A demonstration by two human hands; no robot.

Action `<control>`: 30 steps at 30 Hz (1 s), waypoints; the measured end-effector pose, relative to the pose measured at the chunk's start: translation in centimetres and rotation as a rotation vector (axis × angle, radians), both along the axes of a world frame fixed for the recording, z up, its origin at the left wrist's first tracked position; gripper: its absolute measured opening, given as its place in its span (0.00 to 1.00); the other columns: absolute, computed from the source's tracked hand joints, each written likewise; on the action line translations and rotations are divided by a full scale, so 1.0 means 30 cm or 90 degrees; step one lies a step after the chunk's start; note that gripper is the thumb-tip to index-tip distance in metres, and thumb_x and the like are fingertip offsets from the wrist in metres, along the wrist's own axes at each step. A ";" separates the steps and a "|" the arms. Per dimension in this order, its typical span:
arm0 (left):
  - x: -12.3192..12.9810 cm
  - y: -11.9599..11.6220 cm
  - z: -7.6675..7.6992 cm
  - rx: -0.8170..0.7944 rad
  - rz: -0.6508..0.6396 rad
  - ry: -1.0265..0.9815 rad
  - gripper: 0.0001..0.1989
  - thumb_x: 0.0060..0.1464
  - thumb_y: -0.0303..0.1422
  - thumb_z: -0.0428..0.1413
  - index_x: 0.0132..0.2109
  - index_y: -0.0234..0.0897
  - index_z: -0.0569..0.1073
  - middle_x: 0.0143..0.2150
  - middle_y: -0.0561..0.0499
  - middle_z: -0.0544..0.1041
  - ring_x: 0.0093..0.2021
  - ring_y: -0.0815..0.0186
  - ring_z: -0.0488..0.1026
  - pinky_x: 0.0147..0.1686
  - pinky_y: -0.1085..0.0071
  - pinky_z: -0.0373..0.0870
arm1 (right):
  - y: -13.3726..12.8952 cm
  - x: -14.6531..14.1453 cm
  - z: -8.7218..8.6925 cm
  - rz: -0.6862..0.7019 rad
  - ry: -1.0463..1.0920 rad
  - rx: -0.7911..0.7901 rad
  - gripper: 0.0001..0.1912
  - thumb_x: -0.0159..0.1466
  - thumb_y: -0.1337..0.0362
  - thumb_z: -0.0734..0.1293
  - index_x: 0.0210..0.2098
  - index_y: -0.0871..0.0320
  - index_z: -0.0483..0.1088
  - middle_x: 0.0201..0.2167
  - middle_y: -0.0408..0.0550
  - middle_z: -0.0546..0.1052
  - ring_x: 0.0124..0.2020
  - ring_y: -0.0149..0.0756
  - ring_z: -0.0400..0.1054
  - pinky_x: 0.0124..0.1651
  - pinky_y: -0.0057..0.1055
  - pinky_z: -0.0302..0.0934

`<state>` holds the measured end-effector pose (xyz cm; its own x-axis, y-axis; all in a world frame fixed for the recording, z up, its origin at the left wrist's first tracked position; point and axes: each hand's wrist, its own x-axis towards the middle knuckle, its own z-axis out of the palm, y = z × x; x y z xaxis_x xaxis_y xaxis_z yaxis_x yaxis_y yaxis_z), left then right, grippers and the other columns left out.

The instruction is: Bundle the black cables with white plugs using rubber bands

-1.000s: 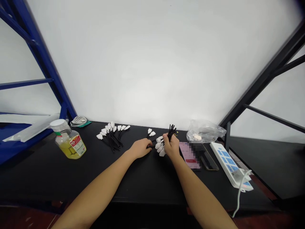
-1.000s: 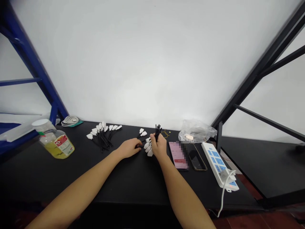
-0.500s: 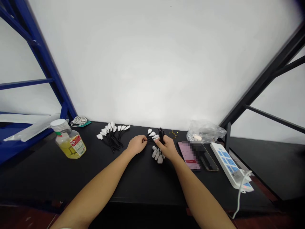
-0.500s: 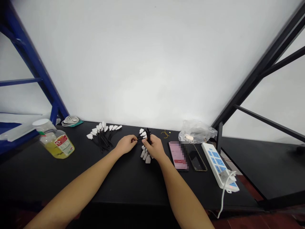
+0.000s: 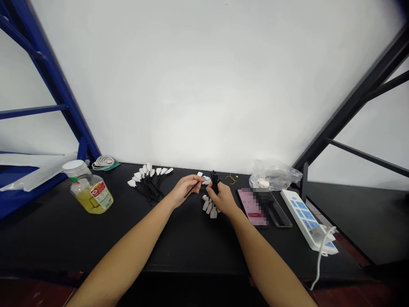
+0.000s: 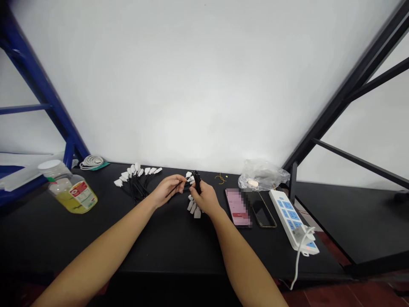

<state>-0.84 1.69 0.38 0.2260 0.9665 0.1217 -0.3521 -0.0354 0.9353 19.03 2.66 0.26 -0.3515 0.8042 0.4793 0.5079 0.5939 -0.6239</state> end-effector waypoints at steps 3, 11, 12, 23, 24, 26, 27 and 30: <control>-0.007 -0.017 0.021 0.023 -0.018 -0.087 0.16 0.49 0.35 0.58 0.43 0.31 0.79 0.33 0.44 0.78 0.35 0.62 0.74 0.39 0.65 0.69 | 0.001 -0.002 -0.005 -0.016 0.018 -0.015 0.06 0.63 0.60 0.65 0.36 0.55 0.71 0.28 0.43 0.76 0.29 0.36 0.70 0.35 0.30 0.61; -0.012 -0.017 0.031 0.054 0.067 -0.097 0.20 0.51 0.43 0.66 0.43 0.31 0.80 0.25 0.51 0.75 0.29 0.68 0.72 0.36 0.70 0.68 | 0.013 0.002 -0.015 0.011 0.066 -0.100 0.15 0.60 0.57 0.71 0.45 0.55 0.72 0.30 0.42 0.79 0.30 0.36 0.73 0.35 0.30 0.64; -0.013 -0.014 0.028 0.057 0.079 -0.082 0.21 0.51 0.45 0.66 0.43 0.31 0.80 0.23 0.53 0.74 0.28 0.69 0.71 0.35 0.70 0.68 | 0.015 0.003 -0.015 0.013 0.068 -0.104 0.16 0.60 0.57 0.71 0.45 0.55 0.73 0.30 0.42 0.79 0.31 0.36 0.73 0.36 0.30 0.64; 0.051 -0.004 -0.040 0.049 -0.014 0.115 0.32 0.47 0.48 0.67 0.54 0.32 0.74 0.30 0.53 0.73 0.29 0.70 0.70 0.34 0.69 0.68 | 0.023 0.010 -0.013 0.061 0.078 -0.079 0.13 0.65 0.55 0.67 0.45 0.57 0.74 0.38 0.47 0.80 0.39 0.40 0.75 0.43 0.33 0.66; 0.054 0.002 -0.052 0.047 -0.018 0.118 0.34 0.47 0.48 0.68 0.56 0.32 0.72 0.30 0.54 0.72 0.29 0.70 0.70 0.33 0.69 0.68 | 0.022 0.010 -0.014 0.057 0.077 -0.080 0.13 0.66 0.55 0.66 0.44 0.57 0.73 0.36 0.47 0.80 0.37 0.39 0.75 0.42 0.33 0.66; 0.052 0.017 -0.078 0.058 -0.031 0.130 0.39 0.46 0.46 0.68 0.61 0.33 0.67 0.29 0.56 0.70 0.28 0.71 0.69 0.32 0.70 0.66 | 0.020 0.010 -0.013 0.053 0.071 -0.081 0.13 0.66 0.55 0.66 0.44 0.57 0.73 0.35 0.46 0.80 0.36 0.39 0.75 0.41 0.33 0.67; 0.048 0.024 -0.091 0.069 -0.045 0.143 0.41 0.46 0.45 0.69 0.62 0.33 0.66 0.28 0.57 0.70 0.27 0.71 0.68 0.31 0.71 0.65 | 0.019 0.009 -0.011 0.055 0.069 -0.080 0.13 0.66 0.55 0.65 0.45 0.56 0.73 0.35 0.46 0.80 0.36 0.39 0.75 0.41 0.33 0.67; 0.038 0.038 -0.117 0.097 -0.088 0.210 0.36 0.45 0.43 0.69 0.58 0.33 0.69 0.25 0.61 0.66 0.24 0.74 0.63 0.28 0.73 0.59 | 0.011 0.005 -0.005 0.064 0.067 -0.081 0.13 0.66 0.56 0.65 0.45 0.56 0.73 0.35 0.46 0.80 0.36 0.38 0.74 0.42 0.33 0.67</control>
<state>0.30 2.83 -3.12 0.4041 0.9006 0.1598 -0.0442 -0.1553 0.9869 19.18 3.00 0.10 -0.3866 0.8240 0.4142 0.3785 0.5513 -0.7435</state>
